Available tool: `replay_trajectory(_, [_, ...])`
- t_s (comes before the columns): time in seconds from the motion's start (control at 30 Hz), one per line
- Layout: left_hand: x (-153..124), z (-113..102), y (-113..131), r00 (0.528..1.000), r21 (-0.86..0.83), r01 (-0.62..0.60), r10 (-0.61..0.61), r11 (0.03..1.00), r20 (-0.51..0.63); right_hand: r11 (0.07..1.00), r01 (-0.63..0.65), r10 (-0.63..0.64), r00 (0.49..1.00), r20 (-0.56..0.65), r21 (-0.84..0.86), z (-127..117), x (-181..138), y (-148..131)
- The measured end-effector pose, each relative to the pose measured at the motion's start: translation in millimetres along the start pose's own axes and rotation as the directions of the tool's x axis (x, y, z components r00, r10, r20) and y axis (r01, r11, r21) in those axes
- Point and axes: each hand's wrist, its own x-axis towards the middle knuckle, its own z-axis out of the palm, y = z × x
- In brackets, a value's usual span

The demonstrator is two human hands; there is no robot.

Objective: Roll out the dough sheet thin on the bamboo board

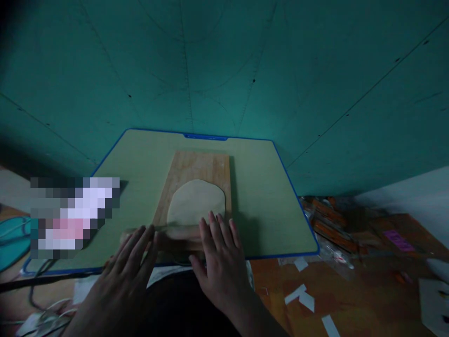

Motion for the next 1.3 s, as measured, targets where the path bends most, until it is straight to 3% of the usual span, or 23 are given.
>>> replay_trajectory(0.17, [20, 16, -18, 1.000, -0.047, -0.028, 0.028, 0.999, 0.009, 1.000, -0.004, 0.004, 0.999, -0.034, -0.010, 3, 19, 6])
replay_trajectory(0.3, [48, 32, -28, 0.998, -0.110, 0.058, -0.061, 0.992, -0.015, 1.000, 0.004, -0.003, 0.999, -0.043, 0.014, 0, 48, 15])
replay_trajectory(0.47, [60, 32, -44, 0.988, -0.239, 0.156, -0.149, 0.959, 0.048, 0.982, 0.066, -0.018, 0.966, -0.258, 0.179, -11, 41, 24])
replay_trajectory(0.53, [57, 27, -56, 0.959, -0.311, 0.280, -0.277, 0.908, 0.054, 0.965, 0.077, 0.013, 0.941, -0.337, 0.252, -15, 34, 27])
replay_trajectory(0.57, [56, 24, -61, 0.922, -0.353, 0.378, -0.384, 0.856, 0.053, 0.961, 0.078, 0.021, 0.936, -0.351, 0.264, -16, 32, 28])
replay_trajectory(0.63, [53, 21, -68, 0.785, -0.475, 0.570, -0.615, 0.671, 0.073, 0.968, 0.082, -0.006, 0.953, -0.302, 0.238, -15, 36, 29])
replay_trajectory(0.7, [51, 20, -68, 0.621, -0.668, 0.651, -0.760, 0.361, 0.194, 0.979, 0.100, -0.069, 0.982, -0.177, 0.178, -9, 48, 27])
replay_trajectory(0.73, [51, 21, -65, 0.565, -0.745, 0.636, -0.779, 0.200, 0.273, 0.984, 0.109, -0.094, 0.990, -0.107, 0.144, -6, 57, 25])
replay_trajectory(0.77, [51, 22, -62, 0.532, -0.794, 0.605, -0.774, 0.062, 0.345, 0.987, 0.112, -0.108, 0.993, -0.040, 0.112, -1, 65, 23])
replay_trajectory(0.83, [51, 24, -54, 0.506, -0.823, 0.559, -0.746, -0.097, 0.432, 0.992, 0.111, -0.115, 0.991, 0.065, 0.060, 6, 80, 18])
replay_trajectory(1.0, [53, 24, -46, 0.431, -0.793, 0.555, -0.728, -0.251, 0.532, 0.989, 0.145, -0.144, 0.975, 0.167, 0.003, 11, 92, 14])
replay_trajectory(1.07, [53, 25, -47, 0.431, -0.783, 0.569, -0.720, -0.250, 0.543, 0.987, 0.162, -0.161, 0.974, 0.158, 0.002, 10, 93, 18])
replay_trajectory(1.23, [46, 32, -51, 0.529, -0.786, 0.611, -0.692, -0.091, 0.492, 0.999, 0.048, -0.048, 0.995, 0.088, 0.008, 11, 111, 28])
replay_trajectory(1.3, [44, 34, -51, 0.541, -0.786, 0.615, -0.689, -0.067, 0.482, 1.000, 0.016, -0.016, 0.997, 0.071, 0.000, 11, 118, 29])
